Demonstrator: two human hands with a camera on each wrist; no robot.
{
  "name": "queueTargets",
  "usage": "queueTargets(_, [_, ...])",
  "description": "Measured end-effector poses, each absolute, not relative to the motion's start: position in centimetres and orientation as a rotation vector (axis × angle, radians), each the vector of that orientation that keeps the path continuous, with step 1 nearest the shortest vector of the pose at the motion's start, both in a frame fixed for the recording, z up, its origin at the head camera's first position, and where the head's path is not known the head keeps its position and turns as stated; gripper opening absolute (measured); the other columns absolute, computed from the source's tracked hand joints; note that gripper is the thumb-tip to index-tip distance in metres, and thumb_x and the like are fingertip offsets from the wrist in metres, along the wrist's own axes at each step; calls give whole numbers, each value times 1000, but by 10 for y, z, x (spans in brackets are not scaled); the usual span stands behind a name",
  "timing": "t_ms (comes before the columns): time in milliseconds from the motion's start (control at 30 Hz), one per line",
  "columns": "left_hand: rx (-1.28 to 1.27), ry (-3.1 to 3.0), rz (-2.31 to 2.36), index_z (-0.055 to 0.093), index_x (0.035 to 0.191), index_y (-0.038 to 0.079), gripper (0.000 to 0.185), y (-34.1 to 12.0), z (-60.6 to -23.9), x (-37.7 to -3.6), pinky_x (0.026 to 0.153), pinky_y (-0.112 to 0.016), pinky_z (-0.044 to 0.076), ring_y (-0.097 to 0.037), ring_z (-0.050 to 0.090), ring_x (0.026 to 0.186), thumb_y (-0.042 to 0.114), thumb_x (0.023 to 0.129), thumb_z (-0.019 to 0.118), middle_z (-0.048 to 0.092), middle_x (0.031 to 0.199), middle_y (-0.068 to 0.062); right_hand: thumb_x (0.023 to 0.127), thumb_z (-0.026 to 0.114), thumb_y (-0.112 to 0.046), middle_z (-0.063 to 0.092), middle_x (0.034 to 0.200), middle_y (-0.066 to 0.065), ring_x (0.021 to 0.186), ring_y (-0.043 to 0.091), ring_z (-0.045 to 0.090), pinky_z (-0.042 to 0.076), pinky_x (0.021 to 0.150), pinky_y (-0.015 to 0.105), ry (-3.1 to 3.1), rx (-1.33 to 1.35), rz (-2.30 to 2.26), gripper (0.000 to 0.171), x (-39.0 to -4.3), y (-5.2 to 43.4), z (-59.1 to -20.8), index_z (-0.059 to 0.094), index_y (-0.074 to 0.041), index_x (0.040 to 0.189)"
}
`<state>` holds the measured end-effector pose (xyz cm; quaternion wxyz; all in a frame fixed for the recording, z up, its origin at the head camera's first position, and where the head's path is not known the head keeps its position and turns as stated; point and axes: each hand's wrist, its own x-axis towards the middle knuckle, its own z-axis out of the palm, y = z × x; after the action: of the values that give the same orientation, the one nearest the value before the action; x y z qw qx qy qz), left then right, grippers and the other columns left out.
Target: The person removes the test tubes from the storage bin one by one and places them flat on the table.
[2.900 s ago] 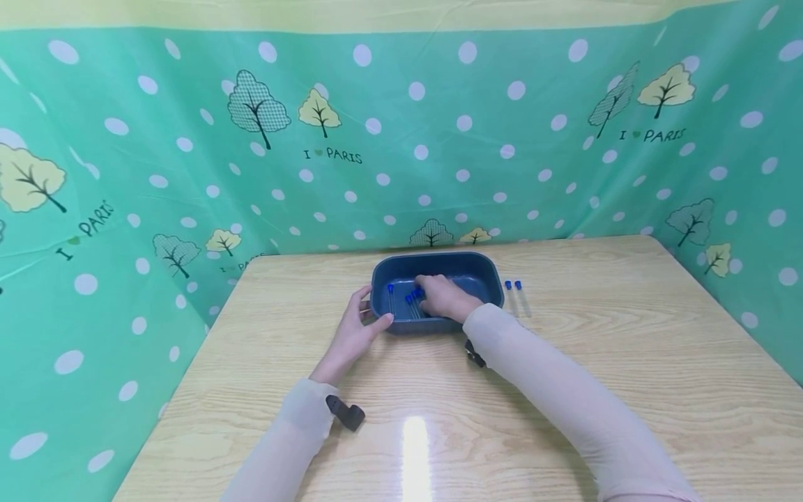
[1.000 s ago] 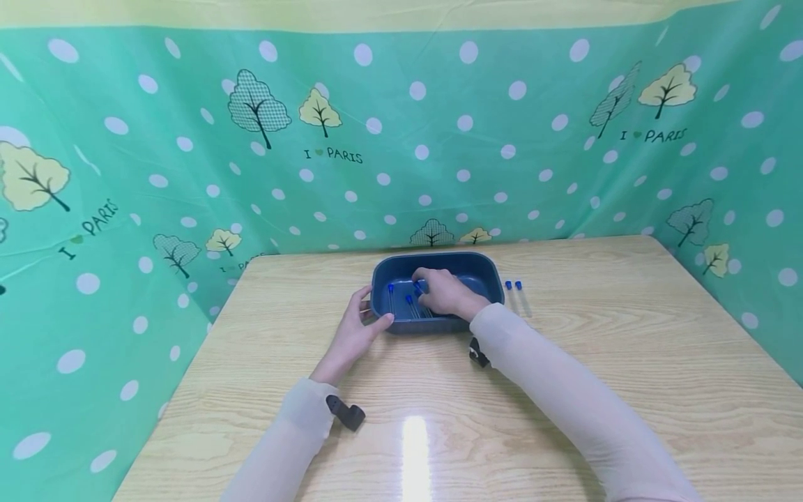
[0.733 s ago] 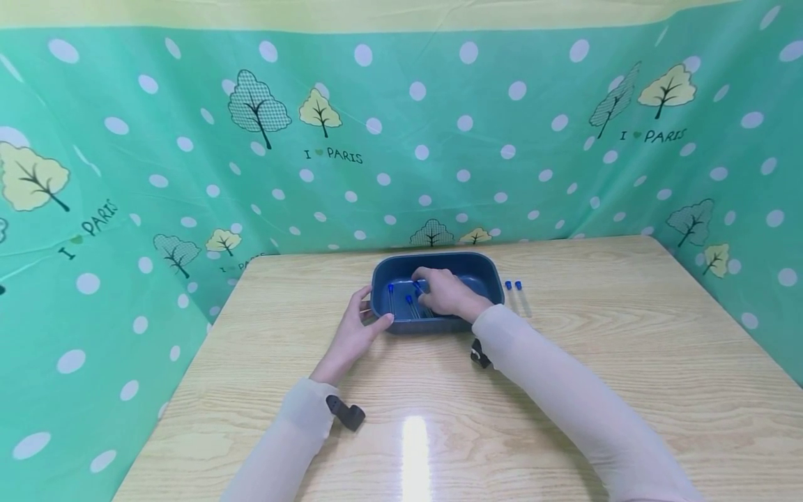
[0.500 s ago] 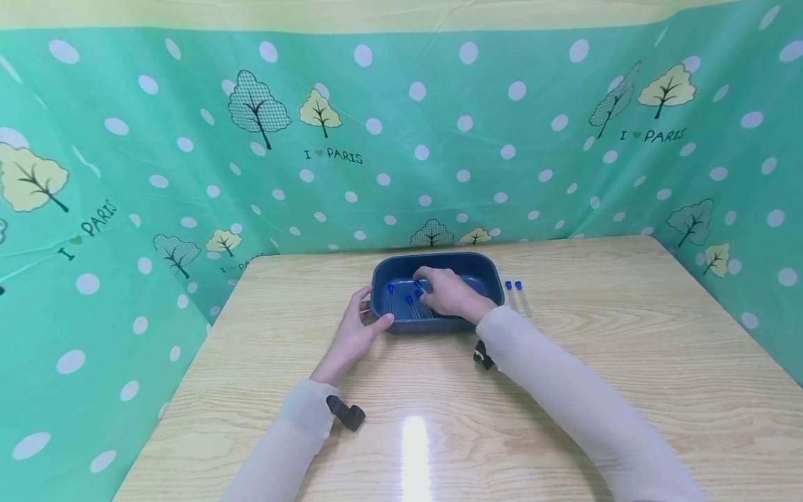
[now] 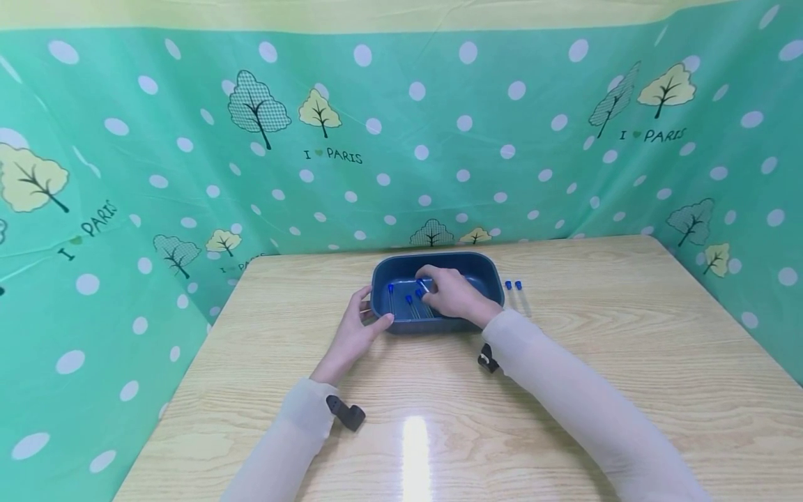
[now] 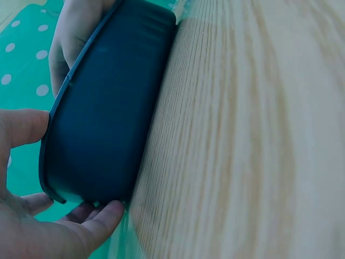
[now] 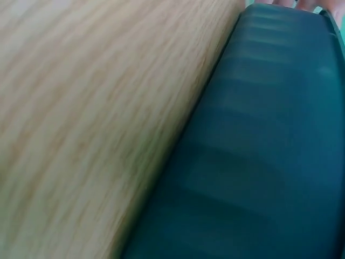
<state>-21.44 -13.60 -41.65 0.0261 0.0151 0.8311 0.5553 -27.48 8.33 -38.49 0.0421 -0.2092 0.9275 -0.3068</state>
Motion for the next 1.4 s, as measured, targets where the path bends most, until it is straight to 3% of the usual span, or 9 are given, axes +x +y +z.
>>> queueTargets(500, [43,2575,1721,27,148,22,74,-135,-417,-215,103,-51,37,-34,43,129,30,87,69,42,139,-17,88,62,-10,59,79,0,63,16,55,46,55,31,2845,-669,-1077,45,-270,91,-383,52,-14,132])
queueTargets(1400, [53,2593,1710,26,149,21,77,-136,-419,-216,104,-51,37,-35,43,129,31,86,70,41,139,-18,87,58,-10,58,80,0,66,17,53,45,62,33,2867,-629,-1185,47,-261,106,-376,52,-17,133])
